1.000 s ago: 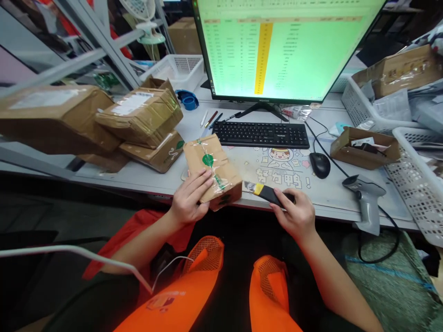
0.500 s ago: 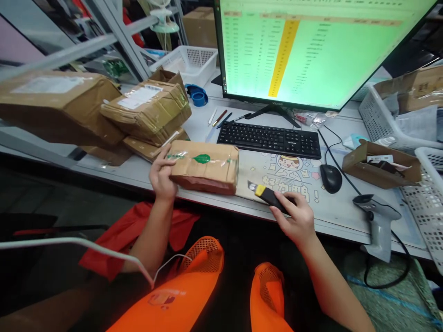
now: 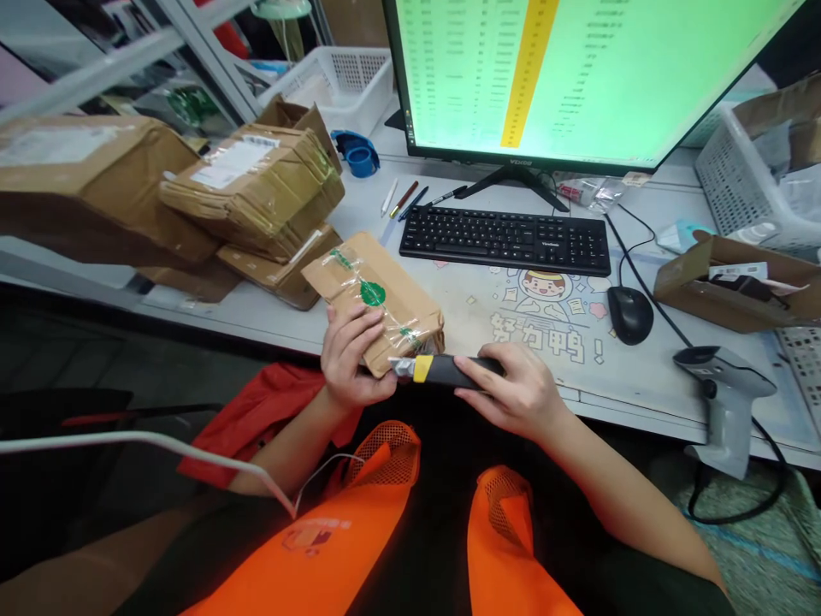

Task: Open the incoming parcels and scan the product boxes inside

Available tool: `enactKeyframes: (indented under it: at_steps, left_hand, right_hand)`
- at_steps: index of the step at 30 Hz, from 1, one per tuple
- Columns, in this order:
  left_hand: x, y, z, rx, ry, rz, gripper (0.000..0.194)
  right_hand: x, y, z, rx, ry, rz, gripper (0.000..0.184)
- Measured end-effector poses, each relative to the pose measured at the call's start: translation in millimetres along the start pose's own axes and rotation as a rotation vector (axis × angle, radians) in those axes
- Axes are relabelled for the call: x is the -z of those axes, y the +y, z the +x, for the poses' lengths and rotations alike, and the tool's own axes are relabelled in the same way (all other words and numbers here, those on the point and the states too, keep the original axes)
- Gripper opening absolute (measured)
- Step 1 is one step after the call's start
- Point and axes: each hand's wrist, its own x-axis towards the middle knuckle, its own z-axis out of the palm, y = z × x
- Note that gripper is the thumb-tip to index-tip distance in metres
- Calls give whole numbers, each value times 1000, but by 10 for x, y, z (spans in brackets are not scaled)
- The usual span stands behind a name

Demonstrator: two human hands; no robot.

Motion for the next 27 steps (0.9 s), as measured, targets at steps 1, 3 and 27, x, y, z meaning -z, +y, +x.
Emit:
enactKeyframes:
  at_steps: [1,3,27]
  left_hand:
    - [-9,-6,18,-5,12,6,53]
    - [-15,-27,56,-27,41,16,48]
    - [395,-932,295,128,-328,-73,81]
  right_hand:
    - [11,31,0,-2,10,-10,37]
    - [39,92,-11,15,23,0,40]
    - [430,431,-387,-407,188,-146,33]
